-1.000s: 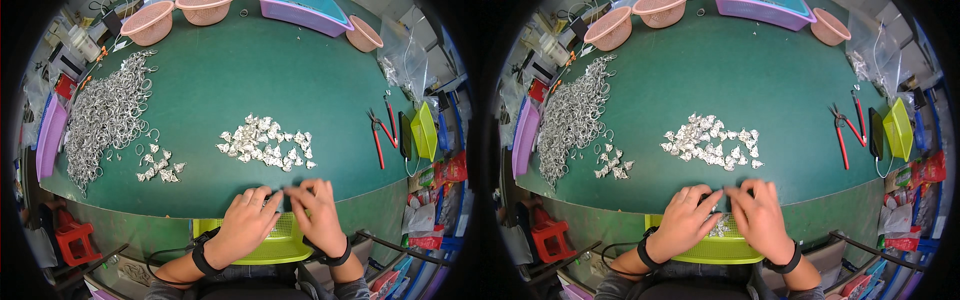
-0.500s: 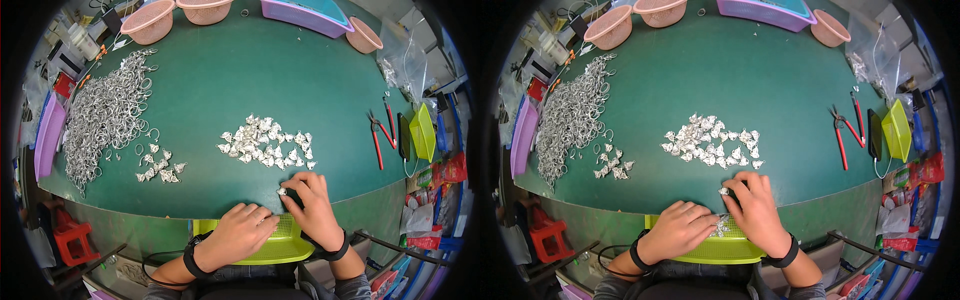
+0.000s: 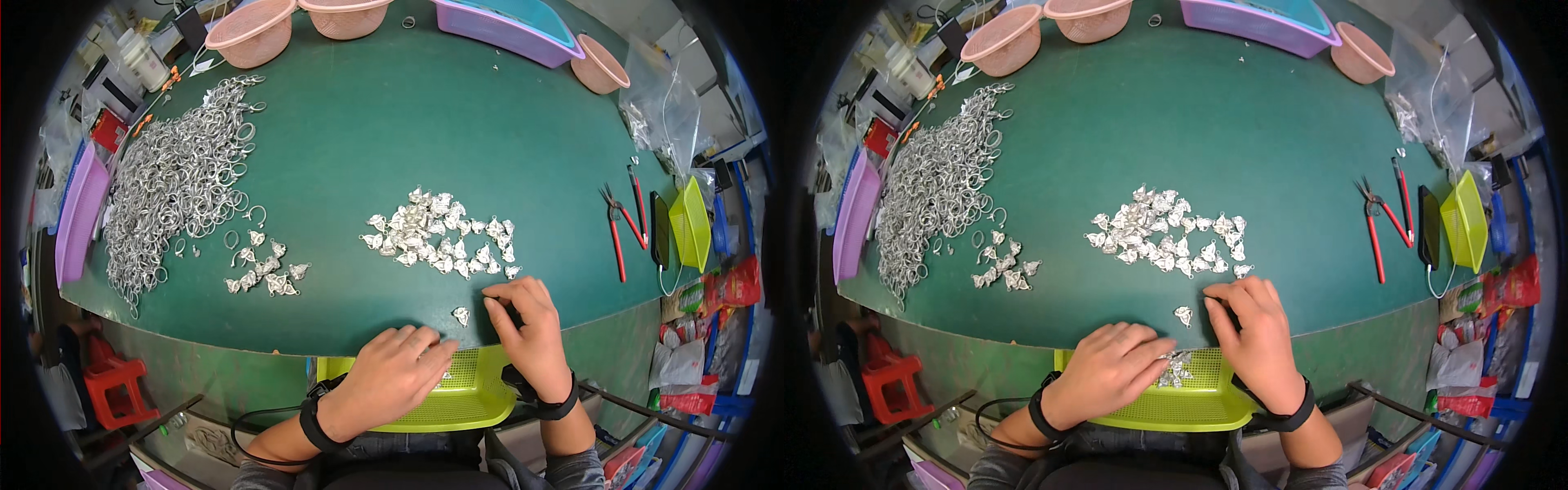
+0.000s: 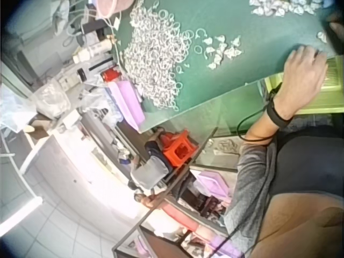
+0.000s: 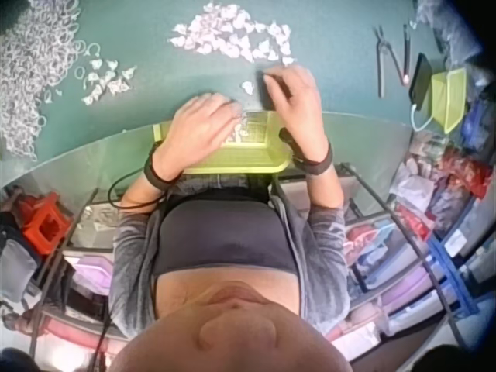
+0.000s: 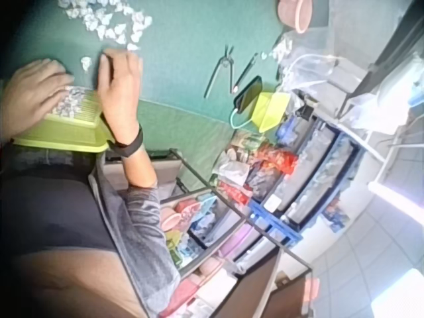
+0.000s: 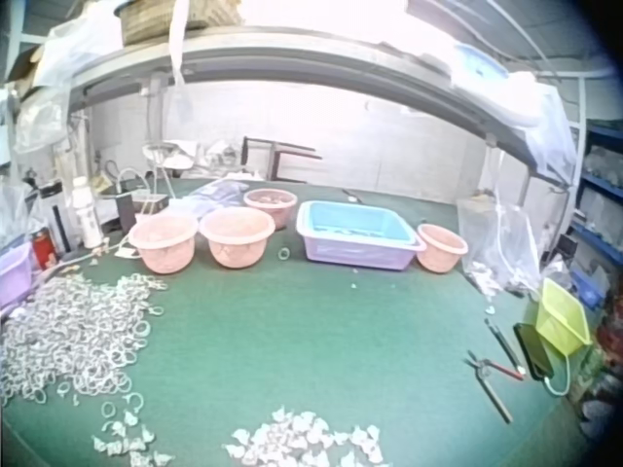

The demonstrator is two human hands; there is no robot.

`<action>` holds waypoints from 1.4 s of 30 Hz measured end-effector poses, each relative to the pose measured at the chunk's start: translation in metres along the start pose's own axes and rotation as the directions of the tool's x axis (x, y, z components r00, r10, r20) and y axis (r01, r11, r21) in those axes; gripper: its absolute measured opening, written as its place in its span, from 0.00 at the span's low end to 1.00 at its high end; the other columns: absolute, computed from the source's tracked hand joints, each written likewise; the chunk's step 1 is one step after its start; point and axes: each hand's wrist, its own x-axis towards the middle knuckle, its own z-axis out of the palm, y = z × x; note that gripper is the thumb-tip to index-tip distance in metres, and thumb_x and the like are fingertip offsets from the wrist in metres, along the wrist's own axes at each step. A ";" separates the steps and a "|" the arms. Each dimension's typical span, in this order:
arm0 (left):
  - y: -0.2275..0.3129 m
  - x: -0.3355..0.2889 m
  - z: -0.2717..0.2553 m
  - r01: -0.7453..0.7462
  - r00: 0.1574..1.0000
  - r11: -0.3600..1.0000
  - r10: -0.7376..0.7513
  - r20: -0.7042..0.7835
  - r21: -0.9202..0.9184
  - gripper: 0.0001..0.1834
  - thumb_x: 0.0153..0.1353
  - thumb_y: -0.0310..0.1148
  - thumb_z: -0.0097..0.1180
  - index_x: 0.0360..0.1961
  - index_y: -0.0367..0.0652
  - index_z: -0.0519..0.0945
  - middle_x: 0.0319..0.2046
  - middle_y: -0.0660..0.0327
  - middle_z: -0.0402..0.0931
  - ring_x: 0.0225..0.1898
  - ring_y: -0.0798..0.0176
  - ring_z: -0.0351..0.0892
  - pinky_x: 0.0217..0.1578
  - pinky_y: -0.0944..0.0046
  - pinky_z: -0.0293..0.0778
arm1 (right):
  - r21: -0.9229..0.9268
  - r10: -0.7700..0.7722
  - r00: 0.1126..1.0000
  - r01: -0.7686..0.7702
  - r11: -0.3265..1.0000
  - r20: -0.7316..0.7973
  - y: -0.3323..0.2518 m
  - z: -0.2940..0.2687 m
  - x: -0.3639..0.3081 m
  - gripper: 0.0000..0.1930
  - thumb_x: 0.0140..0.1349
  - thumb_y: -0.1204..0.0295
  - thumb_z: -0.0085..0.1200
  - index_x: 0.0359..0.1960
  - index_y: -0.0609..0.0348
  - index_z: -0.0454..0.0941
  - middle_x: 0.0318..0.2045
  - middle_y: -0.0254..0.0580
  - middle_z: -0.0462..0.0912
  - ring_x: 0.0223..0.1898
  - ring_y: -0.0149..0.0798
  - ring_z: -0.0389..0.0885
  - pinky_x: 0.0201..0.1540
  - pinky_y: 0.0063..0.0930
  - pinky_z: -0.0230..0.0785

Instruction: Trimming excess material from small metal parts using pliers.

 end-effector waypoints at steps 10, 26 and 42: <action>-0.003 0.006 0.005 0.023 1.000 0.989 -0.020 -0.022 0.147 0.15 0.51 0.30 0.61 0.41 0.38 0.79 0.33 0.59 0.69 0.31 0.59 0.71 0.32 0.62 0.71 | -0.107 -0.110 0.987 0.123 0.987 0.115 -0.008 0.006 0.006 0.20 0.51 0.83 0.51 0.47 0.56 0.78 0.36 0.46 0.69 0.38 0.47 0.66 0.41 0.34 0.63; -0.004 0.001 0.004 0.101 0.993 0.988 -0.094 -0.065 0.117 0.16 0.49 0.32 0.63 0.40 0.39 0.78 0.34 0.60 0.68 0.32 0.59 0.71 0.32 0.61 0.70 | -0.033 -0.162 0.970 0.170 0.985 0.179 -0.016 0.000 0.013 0.22 0.49 0.84 0.50 0.48 0.56 0.77 0.38 0.46 0.69 0.38 0.47 0.66 0.42 0.34 0.64; -0.001 0.005 -0.001 0.247 0.959 0.969 -0.245 -0.142 0.002 0.16 0.50 0.31 0.63 0.41 0.38 0.78 0.34 0.58 0.69 0.33 0.57 0.74 0.32 0.61 0.72 | -0.076 -0.181 0.972 0.194 0.978 0.149 -0.011 0.013 0.019 0.12 0.49 0.77 0.60 0.37 0.61 0.80 0.31 0.41 0.71 0.34 0.45 0.69 0.38 0.34 0.66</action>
